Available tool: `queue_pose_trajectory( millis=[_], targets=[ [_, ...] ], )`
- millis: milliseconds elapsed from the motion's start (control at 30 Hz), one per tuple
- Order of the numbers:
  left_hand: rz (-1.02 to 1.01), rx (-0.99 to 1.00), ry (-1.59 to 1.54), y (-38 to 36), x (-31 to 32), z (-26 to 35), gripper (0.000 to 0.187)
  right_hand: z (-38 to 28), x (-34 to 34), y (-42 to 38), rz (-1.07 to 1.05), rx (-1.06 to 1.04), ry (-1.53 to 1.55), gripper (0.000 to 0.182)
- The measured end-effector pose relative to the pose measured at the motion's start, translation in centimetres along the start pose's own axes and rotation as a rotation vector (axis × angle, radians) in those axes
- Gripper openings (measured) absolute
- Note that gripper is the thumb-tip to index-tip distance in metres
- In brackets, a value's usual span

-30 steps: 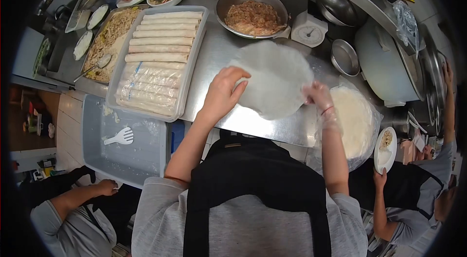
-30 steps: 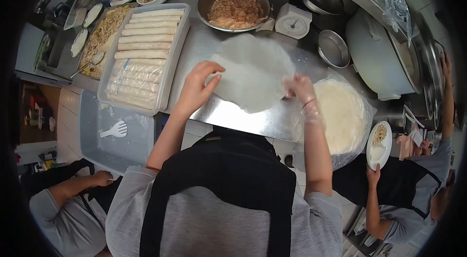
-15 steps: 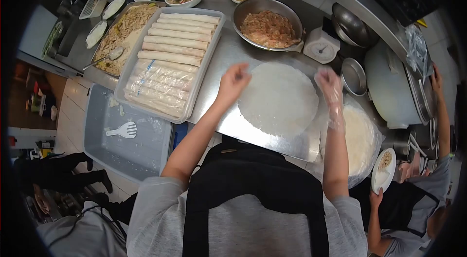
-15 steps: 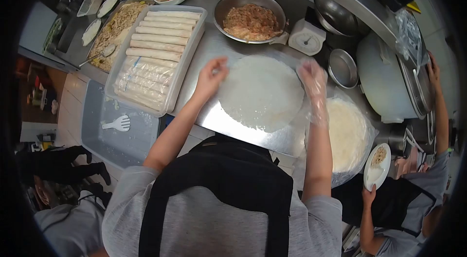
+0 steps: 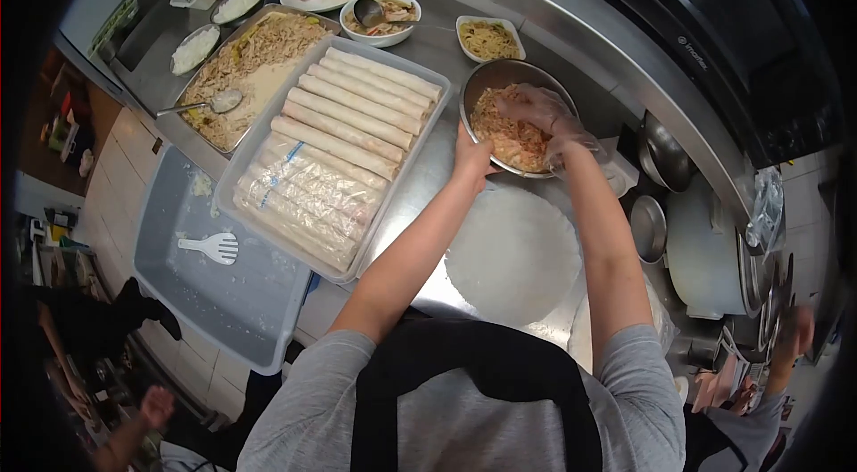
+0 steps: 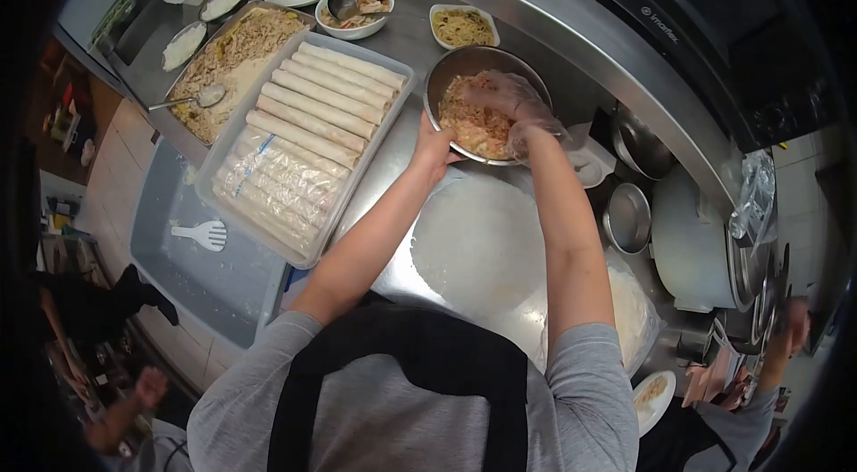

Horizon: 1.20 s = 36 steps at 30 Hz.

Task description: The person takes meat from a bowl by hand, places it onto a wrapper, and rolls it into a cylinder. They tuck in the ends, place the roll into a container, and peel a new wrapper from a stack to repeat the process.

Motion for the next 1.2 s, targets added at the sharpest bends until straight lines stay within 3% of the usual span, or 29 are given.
queue_pose_trajectory(
  millis=[100, 200, 300, 400, 533, 633, 733, 800, 867, 933, 1033, 1133, 1167, 1200],
  targets=[
    [0.023, 0.032, -0.032, -0.5, 0.6, -0.1, 0.078, 2.3, 1.7, 0.7, 0.321, -0.177, -0.443, 0.06],
    [0.024, 0.079, -0.082, -0.5, 0.8, -1.1, 0.076, 1.1, 2.2, -0.5, 0.235, 0.008, -0.541, 0.056],
    [0.024, 0.092, -0.094, -0.1, 0.4, -1.8, 0.075, 3.6, 1.0, 0.3, 0.262, -0.031, -0.293, 0.045],
    [0.05, 0.069, -0.058, -0.4, 0.2, -1.6, 0.075, 4.5, -0.1, -0.2, 0.067, -0.242, -0.146, 0.045],
    [0.022, 0.03, -0.042, -1.1, 1.1, -1.1, 0.082, 3.5, 0.2, -0.8, 0.109, -0.282, 0.083, 0.044],
    [0.015, 0.054, 0.002, -0.7, 0.8, -1.2, 0.086, 4.3, 0.6, -1.0, 0.148, 0.023, -0.403, 0.052],
    [0.017, 0.033, -0.037, -0.3, 0.4, -1.6, 0.086, 4.1, -1.6, -2.5, 0.342, -0.168, -0.254, 0.047],
    [0.018, 0.023, -0.068, -0.7, 0.7, -1.3, 0.083, 4.3, -0.7, -2.8, 0.303, -0.392, -0.404, 0.045],
    [0.023, 0.055, -0.072, -0.9, 0.9, -1.0, 0.078, 3.7, -0.2, -3.4, 0.224, -0.37, -0.492, 0.044],
    [0.029, 0.039, -0.046, -1.1, 0.8, -0.9, 0.078, 4.4, -0.2, -3.4, 0.102, -0.11, -0.513, 0.043],
    [0.044, 0.045, -0.02, -0.8, 0.8, -1.0, 0.078, 7.0, -0.6, -1.2, 0.274, -0.148, -0.655, 0.036],
    [0.045, 0.044, -0.023, -0.5, 0.5, -1.2, 0.078, 7.7, -3.9, -1.1, 0.152, -0.19, 0.107, 0.027],
    [0.039, 0.034, -0.026, -0.6, 0.5, -1.4, 0.078, 9.1, -3.1, -1.0, 0.032, 0.009, 0.625, 0.024],
    [0.019, 0.017, -0.025, -0.6, 0.7, -1.6, 0.08, 9.0, -3.3, -1.2, 0.062, -0.017, 0.503, 0.027]
  ],
)
Point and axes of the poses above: each hand's wrist, its own y-axis towards the middle knuckle, its own x-axis out of the palm, z = x × y, the point moved 8 cm from there along y, towards the middle knuckle, and after that the axes turned 3 degrees about z, right-handed, at the moved point
